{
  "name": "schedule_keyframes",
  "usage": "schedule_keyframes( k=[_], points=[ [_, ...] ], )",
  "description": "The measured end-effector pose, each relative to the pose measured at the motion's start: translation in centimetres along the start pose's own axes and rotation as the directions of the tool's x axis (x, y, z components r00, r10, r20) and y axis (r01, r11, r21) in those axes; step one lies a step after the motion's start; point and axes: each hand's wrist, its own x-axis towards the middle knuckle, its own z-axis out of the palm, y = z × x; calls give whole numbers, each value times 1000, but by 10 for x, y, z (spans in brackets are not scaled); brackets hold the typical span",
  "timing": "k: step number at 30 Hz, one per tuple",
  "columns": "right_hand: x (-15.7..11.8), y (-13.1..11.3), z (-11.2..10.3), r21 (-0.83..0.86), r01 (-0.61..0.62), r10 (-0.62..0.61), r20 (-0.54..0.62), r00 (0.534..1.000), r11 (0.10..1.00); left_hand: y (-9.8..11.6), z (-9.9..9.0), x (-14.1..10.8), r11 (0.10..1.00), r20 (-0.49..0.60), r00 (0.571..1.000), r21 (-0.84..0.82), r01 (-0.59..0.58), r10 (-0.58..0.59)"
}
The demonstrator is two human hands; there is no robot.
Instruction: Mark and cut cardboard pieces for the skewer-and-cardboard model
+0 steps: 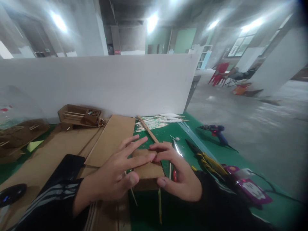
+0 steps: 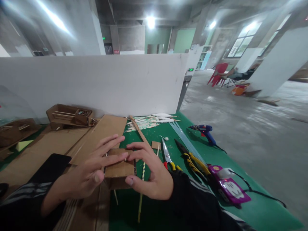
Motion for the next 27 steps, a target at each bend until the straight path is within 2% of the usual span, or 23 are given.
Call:
schedule_keyframes(
  k=[10,17,27],
  points=[
    [-2,-1,0,27,-49,49,-8,999,998,3,0,1,999,11,999,24,31,-31],
    [-3,2,0,73,-72,73,-10,997,995,3,-2,2,1000,1,1000,13,10,-10],
    [-4,3,-1,58,-65,65,-4,998,996,1,-2,1,999,17,999,-32,27,-27]
  ],
)
